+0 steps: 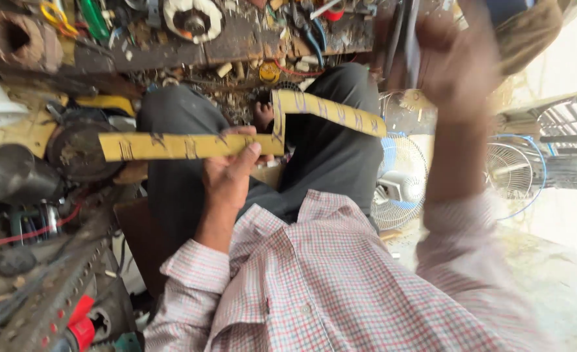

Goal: The person sits on the floor in a cluttered workshop and repairs a fan motor stator. They cut a strip of yellow insulating tape with scissors, fold it, and insert it into the stator slots. They repeat this process for multiple slots, handling the stator and tape with both hands.

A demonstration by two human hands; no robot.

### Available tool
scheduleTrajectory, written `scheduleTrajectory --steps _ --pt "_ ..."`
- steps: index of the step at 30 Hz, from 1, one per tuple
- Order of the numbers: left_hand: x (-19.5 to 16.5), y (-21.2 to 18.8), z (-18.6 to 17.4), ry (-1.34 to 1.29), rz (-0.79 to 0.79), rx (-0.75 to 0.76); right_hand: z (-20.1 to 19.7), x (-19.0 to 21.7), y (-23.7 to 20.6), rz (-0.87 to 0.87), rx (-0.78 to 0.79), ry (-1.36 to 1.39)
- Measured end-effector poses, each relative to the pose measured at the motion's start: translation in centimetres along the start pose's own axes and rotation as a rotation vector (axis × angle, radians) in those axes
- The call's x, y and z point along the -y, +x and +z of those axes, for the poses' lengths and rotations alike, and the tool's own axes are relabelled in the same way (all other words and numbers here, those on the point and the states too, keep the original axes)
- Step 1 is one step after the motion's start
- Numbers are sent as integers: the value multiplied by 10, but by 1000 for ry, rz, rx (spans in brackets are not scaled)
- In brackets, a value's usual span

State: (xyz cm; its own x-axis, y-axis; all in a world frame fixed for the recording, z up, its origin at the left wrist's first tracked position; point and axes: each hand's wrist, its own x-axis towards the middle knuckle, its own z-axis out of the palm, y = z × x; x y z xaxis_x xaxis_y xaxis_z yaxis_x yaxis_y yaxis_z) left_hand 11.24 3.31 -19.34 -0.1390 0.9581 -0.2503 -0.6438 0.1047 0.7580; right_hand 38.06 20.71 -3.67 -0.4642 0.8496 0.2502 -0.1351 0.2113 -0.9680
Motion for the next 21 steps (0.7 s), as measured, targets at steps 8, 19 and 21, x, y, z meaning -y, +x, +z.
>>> scheduleTrajectory --steps 8,19,21 --pt "-13 -2 4 28 39 0 33 -117 -219 432 89 579" --pt "-21 -40 -22 242 180 78 -3 -128 -164 162 -360 879" --pt "-25 -42 -32 213 165 51 -2 -125 -167 130 -327 835"
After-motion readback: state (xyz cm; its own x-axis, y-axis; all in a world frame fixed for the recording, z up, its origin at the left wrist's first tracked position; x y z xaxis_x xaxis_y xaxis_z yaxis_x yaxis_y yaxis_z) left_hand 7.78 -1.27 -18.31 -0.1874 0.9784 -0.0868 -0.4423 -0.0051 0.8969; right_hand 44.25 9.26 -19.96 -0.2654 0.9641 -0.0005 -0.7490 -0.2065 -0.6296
